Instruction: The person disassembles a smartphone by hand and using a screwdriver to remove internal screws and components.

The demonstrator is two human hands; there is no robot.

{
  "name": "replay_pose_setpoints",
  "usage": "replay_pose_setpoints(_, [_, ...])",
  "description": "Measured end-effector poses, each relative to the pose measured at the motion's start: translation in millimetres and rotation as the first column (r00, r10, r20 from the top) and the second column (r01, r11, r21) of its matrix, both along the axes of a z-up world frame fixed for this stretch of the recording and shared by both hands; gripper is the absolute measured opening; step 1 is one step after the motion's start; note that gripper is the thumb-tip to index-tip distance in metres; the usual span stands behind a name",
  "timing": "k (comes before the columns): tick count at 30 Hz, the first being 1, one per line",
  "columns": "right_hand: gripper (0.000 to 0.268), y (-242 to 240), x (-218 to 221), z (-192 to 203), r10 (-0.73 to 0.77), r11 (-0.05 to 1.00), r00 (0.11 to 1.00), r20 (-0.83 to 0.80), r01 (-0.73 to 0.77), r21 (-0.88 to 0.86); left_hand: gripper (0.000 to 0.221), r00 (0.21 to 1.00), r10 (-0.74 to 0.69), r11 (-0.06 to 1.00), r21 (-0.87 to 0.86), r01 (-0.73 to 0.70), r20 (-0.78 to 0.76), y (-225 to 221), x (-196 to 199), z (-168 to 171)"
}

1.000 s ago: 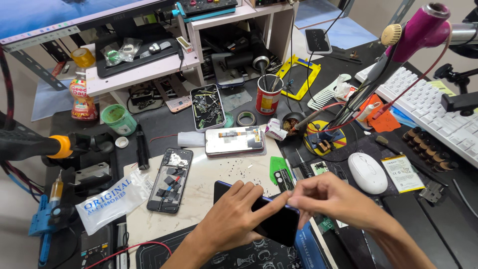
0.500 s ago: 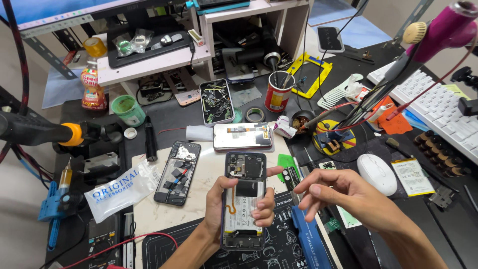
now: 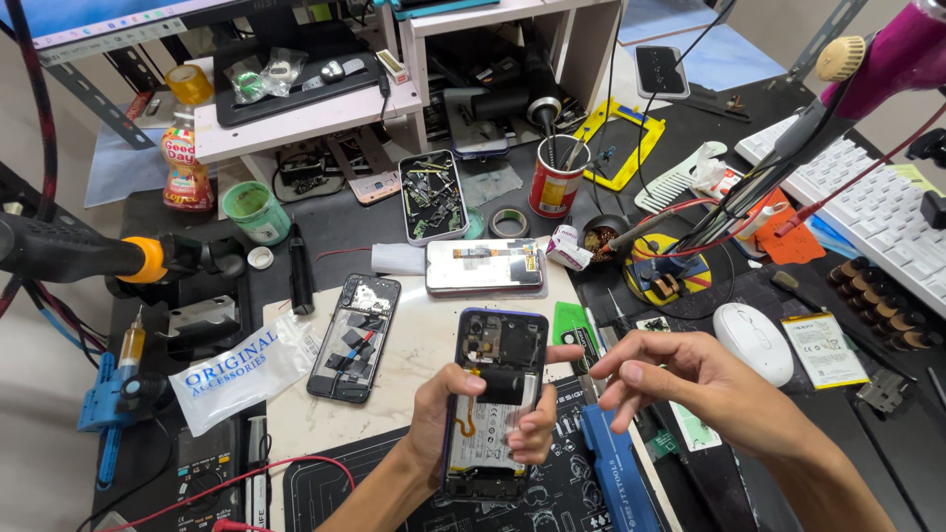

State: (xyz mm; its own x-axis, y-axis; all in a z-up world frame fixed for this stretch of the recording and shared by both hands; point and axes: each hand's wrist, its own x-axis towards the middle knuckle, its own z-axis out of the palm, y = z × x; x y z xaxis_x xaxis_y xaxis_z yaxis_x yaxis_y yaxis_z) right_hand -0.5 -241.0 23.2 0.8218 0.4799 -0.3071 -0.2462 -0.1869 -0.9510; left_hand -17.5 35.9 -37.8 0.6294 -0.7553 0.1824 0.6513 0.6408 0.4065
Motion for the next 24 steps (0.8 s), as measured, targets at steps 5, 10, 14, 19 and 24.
replay_pose_setpoints(5, [0.038,6.0,-2.5,2.1,-0.014,0.999,1.000,-0.012,0.013,-0.035,0.093,0.754,0.039,0.747,0.482,-0.457,0.656,3.8,7.4,21.5])
replay_pose_setpoints(10, [0.037,20.7,-6.0,-14.0,0.015,1.000,1.000,-0.026,-0.015,0.009,0.121,-0.069,-0.591,0.208,0.069,-0.976,0.804,-0.9,-1.3,36.1])
replay_pose_setpoints(14, [0.029,29.2,-11.4,-22.2,-0.023,0.998,0.999,0.046,0.020,0.057,0.119,-0.050,-0.625,0.113,0.027,-0.993,0.779,-1.5,1.8,28.0])
replay_pose_setpoints(19, [0.024,29.7,-15.7,-14.7,-0.282,0.958,0.939,0.198,0.264,0.111,0.136,-0.194,-0.489,-0.247,-0.348,-0.904,0.850,-0.9,10.3,20.6])
replay_pose_setpoints(24, [0.024,43.3,-26.9,-23.0,-0.387,0.907,0.826,0.410,0.420,0.012,0.134,0.700,0.495,0.393,0.586,-0.709,0.515,2.9,27.8,0.4])
